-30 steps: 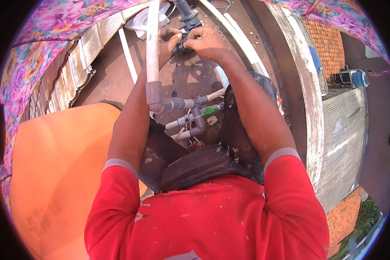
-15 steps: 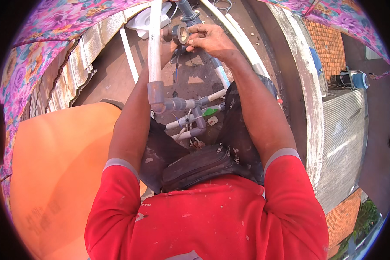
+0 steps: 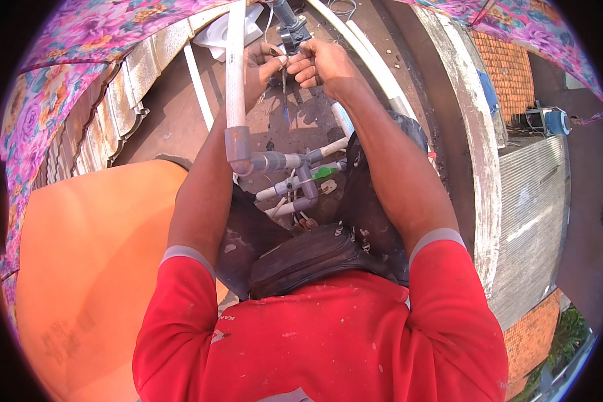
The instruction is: The person sits on a rooftop and works on a PVC pipe assembly. They use a screwdriver to tighten a fitting on the pipe system and manipulate the pipes with their hands.
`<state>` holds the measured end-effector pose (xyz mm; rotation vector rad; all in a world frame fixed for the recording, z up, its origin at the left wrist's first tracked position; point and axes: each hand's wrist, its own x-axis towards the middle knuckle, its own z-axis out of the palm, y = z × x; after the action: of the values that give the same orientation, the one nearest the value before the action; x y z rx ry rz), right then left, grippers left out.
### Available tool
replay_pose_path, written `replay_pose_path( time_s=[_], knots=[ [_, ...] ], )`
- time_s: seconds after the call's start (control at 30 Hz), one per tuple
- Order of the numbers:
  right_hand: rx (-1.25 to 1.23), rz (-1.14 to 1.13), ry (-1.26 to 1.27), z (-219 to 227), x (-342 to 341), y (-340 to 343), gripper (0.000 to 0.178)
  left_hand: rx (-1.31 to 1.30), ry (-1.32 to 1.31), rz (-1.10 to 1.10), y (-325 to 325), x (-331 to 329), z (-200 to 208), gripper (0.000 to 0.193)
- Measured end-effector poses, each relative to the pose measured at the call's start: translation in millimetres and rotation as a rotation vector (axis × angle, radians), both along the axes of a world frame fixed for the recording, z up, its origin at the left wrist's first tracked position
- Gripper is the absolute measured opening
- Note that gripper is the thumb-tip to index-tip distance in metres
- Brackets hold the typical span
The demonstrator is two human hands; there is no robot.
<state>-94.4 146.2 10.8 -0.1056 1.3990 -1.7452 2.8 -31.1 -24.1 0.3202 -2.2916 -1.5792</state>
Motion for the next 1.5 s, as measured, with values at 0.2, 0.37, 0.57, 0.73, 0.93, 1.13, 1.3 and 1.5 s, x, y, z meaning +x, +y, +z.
replay_pose_path(
  time_s=[0.2, 0.37, 0.57, 0.73, 0.93, 1.13, 1.3, 1.5],
  knots=[
    [0.039, -0.062, 0.337, -15, 2, -4, 0.025, 0.002, -0.006, -0.011, 10, -2, 12, 0.012],
    [0.209, -0.126, 0.672, -15, 1, -6, 0.024, -0.222, 0.134, 0.099, 27, 3, 19, 0.011],
    [0.140, -0.085, 0.672, -13, 2, -10, 0.017, -0.263, 0.240, 0.097, 22, 1, 12, 0.013],
    [-0.011, -0.119, 0.821, -47, -2, -11, 0.035, -0.166, 0.145, 0.157, 24, 0, 15, 0.013],
    [0.044, 0.060, 0.751, -17, 7, -9, 0.052, -0.239, 0.280, 0.211, 19, 5, 23, 0.013],
    [0.352, 0.056, 1.131, -18, 5, -5, 0.046, -0.522, 0.217, 0.287, 24, 8, 30, 0.012],
    [0.500, 0.135, 1.235, -16, 15, -9, 0.038, -0.580, 0.192, 0.265, 13, 3, 7, 0.012],
    [0.353, 0.197, 1.336, -10, 8, 5, 0.038, -0.667, 0.176, 0.309, 14, -1, 4, 0.010]
  ],
)
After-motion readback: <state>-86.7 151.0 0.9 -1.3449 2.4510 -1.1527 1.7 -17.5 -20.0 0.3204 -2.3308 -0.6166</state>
